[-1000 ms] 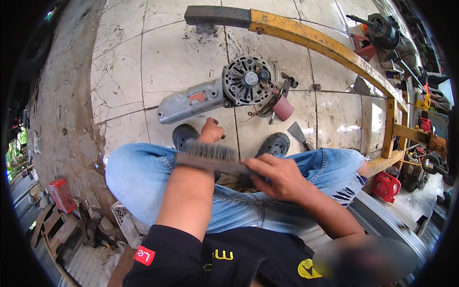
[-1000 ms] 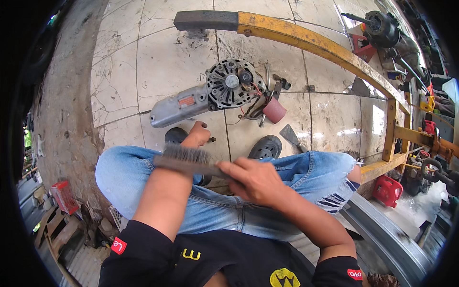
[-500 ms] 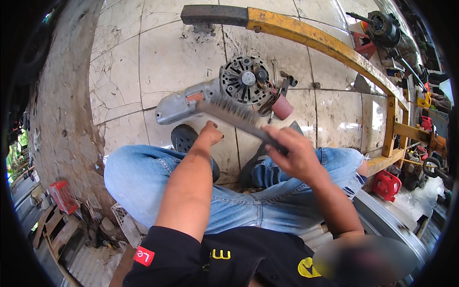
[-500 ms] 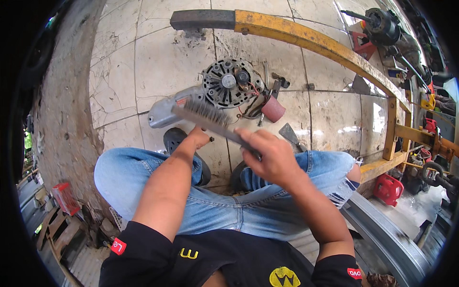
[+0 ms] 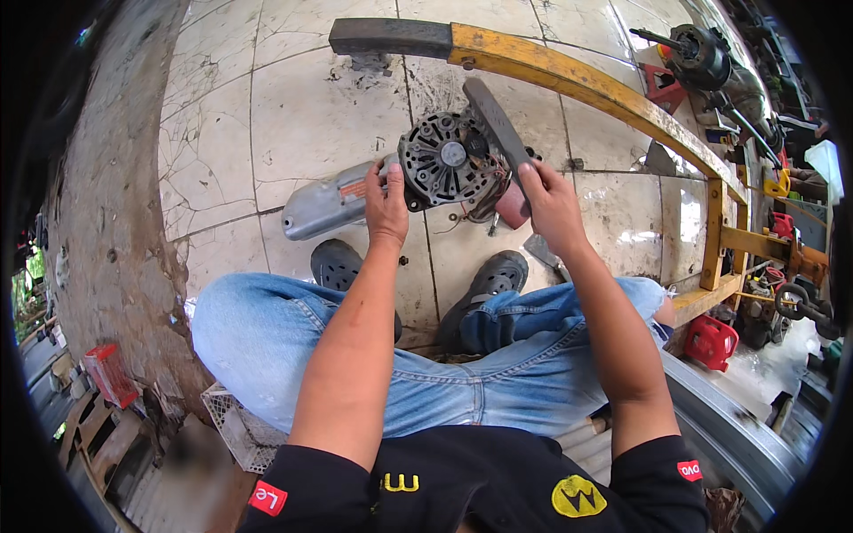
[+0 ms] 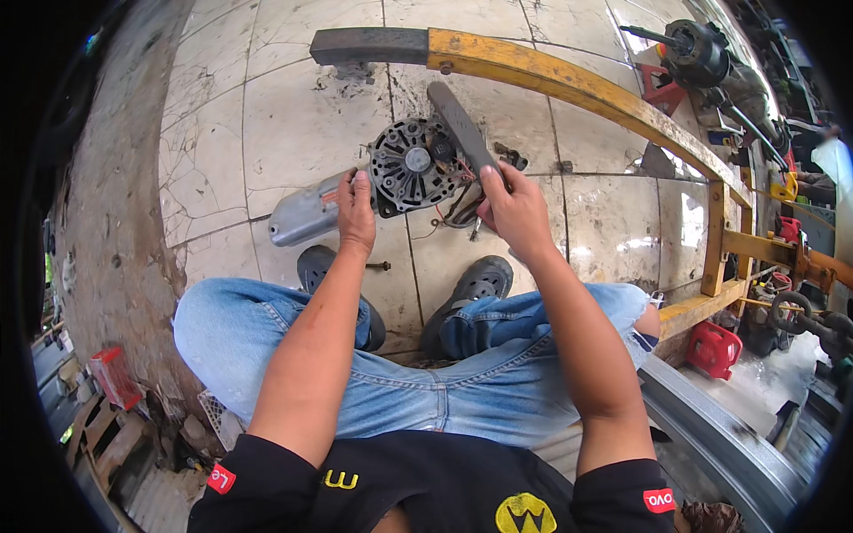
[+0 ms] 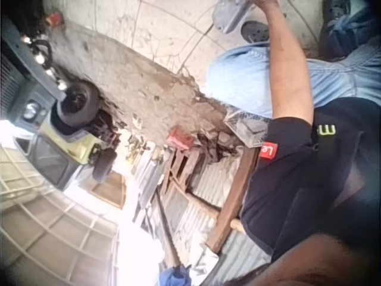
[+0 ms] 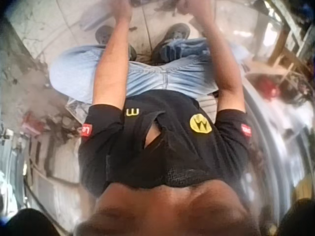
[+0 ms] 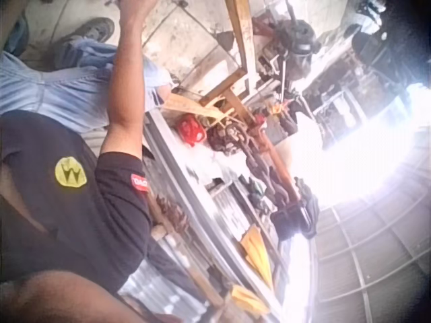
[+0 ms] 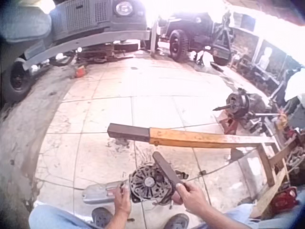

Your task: The person sits on the floor and works on a small motor component, using a metal file to smooth surfaces and a cloth to wipe the part. The person repeatedly files and wipes the motor housing while seated.

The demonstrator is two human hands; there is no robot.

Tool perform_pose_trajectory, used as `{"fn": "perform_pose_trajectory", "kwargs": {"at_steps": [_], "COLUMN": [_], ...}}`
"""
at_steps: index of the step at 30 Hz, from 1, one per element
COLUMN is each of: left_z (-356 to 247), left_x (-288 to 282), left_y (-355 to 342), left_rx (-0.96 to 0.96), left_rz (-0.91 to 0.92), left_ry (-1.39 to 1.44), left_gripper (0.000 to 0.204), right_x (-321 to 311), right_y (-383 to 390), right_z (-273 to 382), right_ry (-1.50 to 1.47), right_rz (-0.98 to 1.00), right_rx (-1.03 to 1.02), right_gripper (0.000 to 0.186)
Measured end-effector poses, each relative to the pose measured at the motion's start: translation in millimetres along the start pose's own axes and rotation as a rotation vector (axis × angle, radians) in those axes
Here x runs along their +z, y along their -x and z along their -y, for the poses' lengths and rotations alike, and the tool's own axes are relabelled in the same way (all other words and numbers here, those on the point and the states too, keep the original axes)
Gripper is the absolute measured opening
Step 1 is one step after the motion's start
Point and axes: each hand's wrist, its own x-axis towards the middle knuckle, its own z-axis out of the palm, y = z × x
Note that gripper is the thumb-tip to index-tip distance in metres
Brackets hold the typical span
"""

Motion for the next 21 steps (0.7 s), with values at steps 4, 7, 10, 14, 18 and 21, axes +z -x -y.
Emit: {"fn": "perform_pose_trajectory", "kwargs": {"at_steps": [4,7,10,14,18,21], "left_z": [19.9,21.9,18.3,15.2,38.0,57.6], "left_x": [0.2,3.8,5.6,5.7,9.7,7.0], "left_y": [-5.5,-3.4,-5.4,-5.7,-9.7,-26.0], "left_rx": [-0.174,-0.15,-0.168,-0.142,-0.16,-0.212], "left_rz": [0.151,0.145,0.152,0.193,0.233,0.318], "left_ry": [-0.204,-0.177,-0.24,-0.298,-0.243,-0.227], "left_gripper": [0.049,0.051,0.055,0.062,0.072,0.071], "right_x": [-22.9,-21.8,-22.6,-33.0,-16.2,1.9], "right_y": [20.7,27.4,23.3,32.7,69.5,86.3], "right_z": [-1.3,6.7,7.1,4.2,23.5,24.9], "right_ry": [0.107,0.031,0.166,0.213,0.273,0.569], "right_rz": [-0.06,-0.076,-0.091,-0.116,0.273,0.507], "right_rx": [0.015,0.036,0.035,-0.071,-0.355,-0.573], "right_gripper": [0.035,0.033,0.032,0.029,0.036,0.04]}}
